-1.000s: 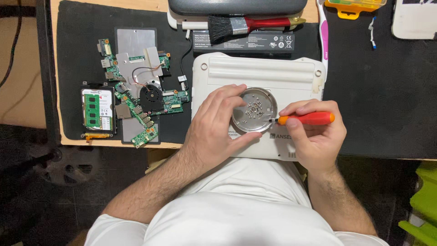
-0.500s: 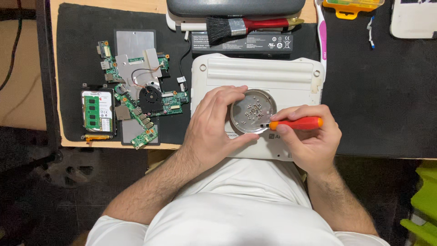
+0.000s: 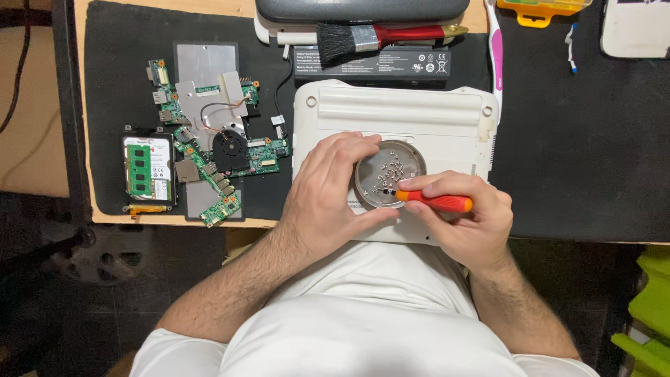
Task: The person uses a screwdriver to tighten screws into the back casing of a white laptop. They then flip the casing over and pick up a black laptop, opening it to reveal the internal components and motherboard.
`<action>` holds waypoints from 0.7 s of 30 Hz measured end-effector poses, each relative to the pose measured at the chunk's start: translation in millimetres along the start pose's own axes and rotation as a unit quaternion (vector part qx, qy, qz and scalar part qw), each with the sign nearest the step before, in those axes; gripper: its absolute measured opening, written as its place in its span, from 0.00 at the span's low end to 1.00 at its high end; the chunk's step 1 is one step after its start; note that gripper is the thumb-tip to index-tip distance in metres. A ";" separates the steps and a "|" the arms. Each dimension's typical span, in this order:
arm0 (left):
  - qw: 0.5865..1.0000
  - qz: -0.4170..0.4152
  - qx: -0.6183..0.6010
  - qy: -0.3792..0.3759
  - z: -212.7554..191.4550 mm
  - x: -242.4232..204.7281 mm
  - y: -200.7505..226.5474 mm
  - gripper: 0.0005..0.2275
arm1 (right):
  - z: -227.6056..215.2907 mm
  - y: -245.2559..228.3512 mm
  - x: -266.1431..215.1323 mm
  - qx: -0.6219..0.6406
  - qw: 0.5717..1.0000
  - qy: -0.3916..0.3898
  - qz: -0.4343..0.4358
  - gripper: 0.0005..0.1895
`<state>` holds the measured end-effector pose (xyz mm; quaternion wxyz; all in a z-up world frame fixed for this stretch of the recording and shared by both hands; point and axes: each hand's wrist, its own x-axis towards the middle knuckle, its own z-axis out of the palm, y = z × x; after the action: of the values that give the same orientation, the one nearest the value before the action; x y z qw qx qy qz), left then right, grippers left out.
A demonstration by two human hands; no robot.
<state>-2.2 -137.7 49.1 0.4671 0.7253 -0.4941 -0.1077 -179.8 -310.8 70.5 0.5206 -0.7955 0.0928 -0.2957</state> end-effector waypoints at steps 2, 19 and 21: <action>1.000 0.002 0.002 0.000 0.2 -0.2 -0.7 0.39 | 1.4 0.3 0.9 0.001 1.000 -0.002 -0.003 0.14; 0.999 0.022 0.013 -0.024 -13.4 8.7 11.4 0.24 | -8.5 20.5 -15.3 0.124 0.986 0.084 0.070 0.15; 1.000 0.018 0.005 -0.021 -13.8 8.9 10.6 0.17 | -10.0 24.1 -15.7 0.144 0.982 0.092 0.080 0.17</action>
<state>4.1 -137.9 67.6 0.4551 0.7158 -0.5176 -0.1123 -194.3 -322.0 46.2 0.6410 -0.6716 0.1603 -0.3352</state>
